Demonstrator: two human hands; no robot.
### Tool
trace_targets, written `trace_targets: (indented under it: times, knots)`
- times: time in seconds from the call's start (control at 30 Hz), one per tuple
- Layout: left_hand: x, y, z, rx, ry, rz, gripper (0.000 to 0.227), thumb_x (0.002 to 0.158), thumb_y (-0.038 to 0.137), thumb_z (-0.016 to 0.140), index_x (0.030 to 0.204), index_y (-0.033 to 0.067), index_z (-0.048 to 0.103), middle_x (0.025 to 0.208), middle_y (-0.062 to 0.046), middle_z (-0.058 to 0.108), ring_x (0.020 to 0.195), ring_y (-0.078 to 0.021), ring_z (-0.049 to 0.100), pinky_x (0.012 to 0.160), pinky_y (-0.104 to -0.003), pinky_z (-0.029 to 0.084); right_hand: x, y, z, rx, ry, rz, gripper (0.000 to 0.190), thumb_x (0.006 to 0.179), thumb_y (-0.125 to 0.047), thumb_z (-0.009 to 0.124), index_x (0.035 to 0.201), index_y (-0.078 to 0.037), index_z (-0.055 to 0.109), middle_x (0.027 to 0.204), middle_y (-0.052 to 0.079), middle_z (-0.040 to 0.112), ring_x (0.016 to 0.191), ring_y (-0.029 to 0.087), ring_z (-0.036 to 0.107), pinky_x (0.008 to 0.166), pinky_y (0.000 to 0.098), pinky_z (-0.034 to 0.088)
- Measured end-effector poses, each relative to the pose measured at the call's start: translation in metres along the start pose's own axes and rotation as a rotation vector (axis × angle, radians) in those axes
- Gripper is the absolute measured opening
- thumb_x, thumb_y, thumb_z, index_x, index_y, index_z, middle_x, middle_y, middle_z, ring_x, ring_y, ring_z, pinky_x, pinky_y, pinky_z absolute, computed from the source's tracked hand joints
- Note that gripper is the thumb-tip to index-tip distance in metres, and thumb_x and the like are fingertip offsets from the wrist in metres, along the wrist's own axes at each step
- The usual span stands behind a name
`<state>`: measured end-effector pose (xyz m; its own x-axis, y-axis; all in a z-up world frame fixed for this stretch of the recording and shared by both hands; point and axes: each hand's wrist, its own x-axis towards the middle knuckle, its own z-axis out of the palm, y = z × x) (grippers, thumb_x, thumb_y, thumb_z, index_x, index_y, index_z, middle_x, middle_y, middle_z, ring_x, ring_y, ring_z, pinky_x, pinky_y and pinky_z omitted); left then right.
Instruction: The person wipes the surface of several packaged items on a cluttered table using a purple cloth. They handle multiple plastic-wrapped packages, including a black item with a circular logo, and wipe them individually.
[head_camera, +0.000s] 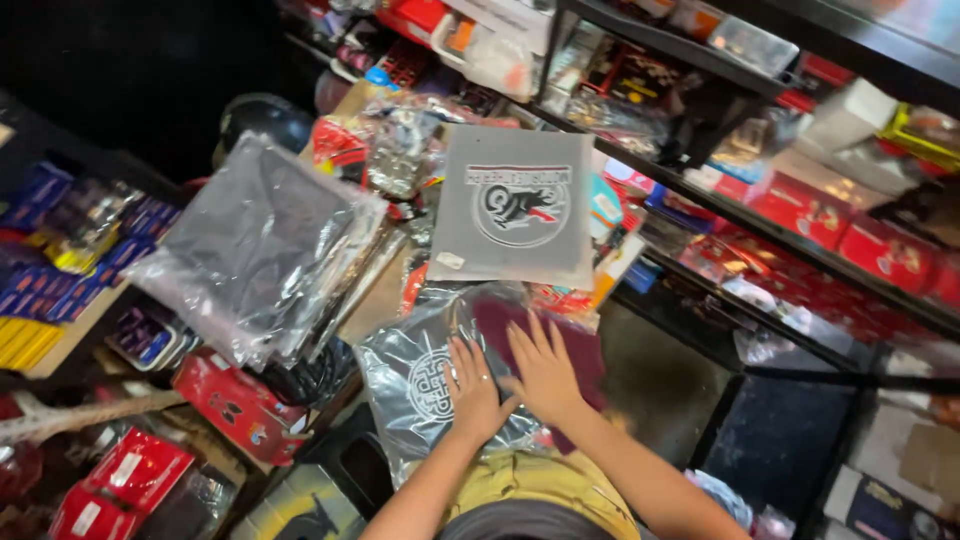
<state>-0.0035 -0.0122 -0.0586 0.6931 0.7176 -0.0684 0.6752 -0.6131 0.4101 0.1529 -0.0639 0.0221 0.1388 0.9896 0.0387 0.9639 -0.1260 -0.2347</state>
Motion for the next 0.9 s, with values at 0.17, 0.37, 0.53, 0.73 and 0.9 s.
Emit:
trace_targets:
  times: [0.17, 0.37, 0.53, 0.73, 0.9]
  knots:
    - [-0.002, 0.003, 0.005, -0.050, 0.068, 0.023, 0.111, 0.072, 0.034, 0.071, 0.153, -0.0161, 0.015, 0.162, -0.044, -0.003, 0.153, -0.0548, -0.009, 0.118, -0.066, -0.001, 0.006, -0.017, 0.007, 0.097, 0.014, 0.031, 0.081, 0.089, -0.047, 0.059, 0.146, 0.009, 0.043, 0.156, 0.021, 0.043, 0.154, 0.042, 0.021, 0.123, 0.0547, 0.014]
    - [0.003, -0.001, -0.004, 0.008, -0.157, -0.044, 0.143, 0.062, 0.038, 0.091, 0.154, -0.0168, -0.003, 0.160, -0.044, -0.013, 0.152, -0.0530, -0.015, 0.118, -0.063, -0.006, -0.068, -0.022, 0.003, 0.183, -0.066, 0.013, 0.085, 0.088, -0.046, 0.067, 0.148, 0.007, 0.039, 0.157, 0.021, 0.041, 0.152, 0.038, 0.027, 0.121, 0.0474, 0.021]
    - [0.004, -0.003, 0.000, -0.025, -0.142, -0.033, 0.146, 0.062, 0.040, 0.094, 0.154, -0.0169, -0.003, 0.161, -0.044, -0.012, 0.152, -0.0526, -0.014, 0.118, -0.063, -0.004, -0.038, -0.025, 0.011, 0.170, -0.045, 0.063, 0.083, 0.090, -0.049, 0.061, 0.146, 0.010, 0.041, 0.154, 0.023, 0.044, 0.153, 0.040, 0.024, 0.122, 0.0486, 0.019]
    - [0.007, 0.011, -0.025, -0.119, -0.279, -0.172, 0.136, 0.069, 0.026, 0.085, 0.159, -0.0065, -0.011, 0.165, -0.033, -0.019, 0.154, -0.0452, -0.021, 0.121, -0.061, -0.007, -0.013, 0.000, 0.028, 0.100, -0.032, -0.095, 0.096, 0.085, -0.056, 0.064, 0.154, 0.003, 0.035, 0.158, 0.020, 0.042, 0.155, 0.039, 0.023, 0.128, 0.0499, 0.014]
    - [0.006, 0.013, -0.036, -0.124, -0.313, -0.164, 0.141, 0.067, 0.027, 0.089, 0.158, -0.0071, -0.013, 0.165, -0.034, -0.019, 0.154, -0.0457, -0.020, 0.122, -0.061, -0.007, -0.064, -0.009, 0.023, 0.154, 0.013, -0.066, 0.093, 0.089, -0.053, 0.064, 0.155, 0.005, 0.034, 0.157, 0.022, 0.042, 0.152, 0.042, 0.028, 0.124, 0.0492, 0.023]
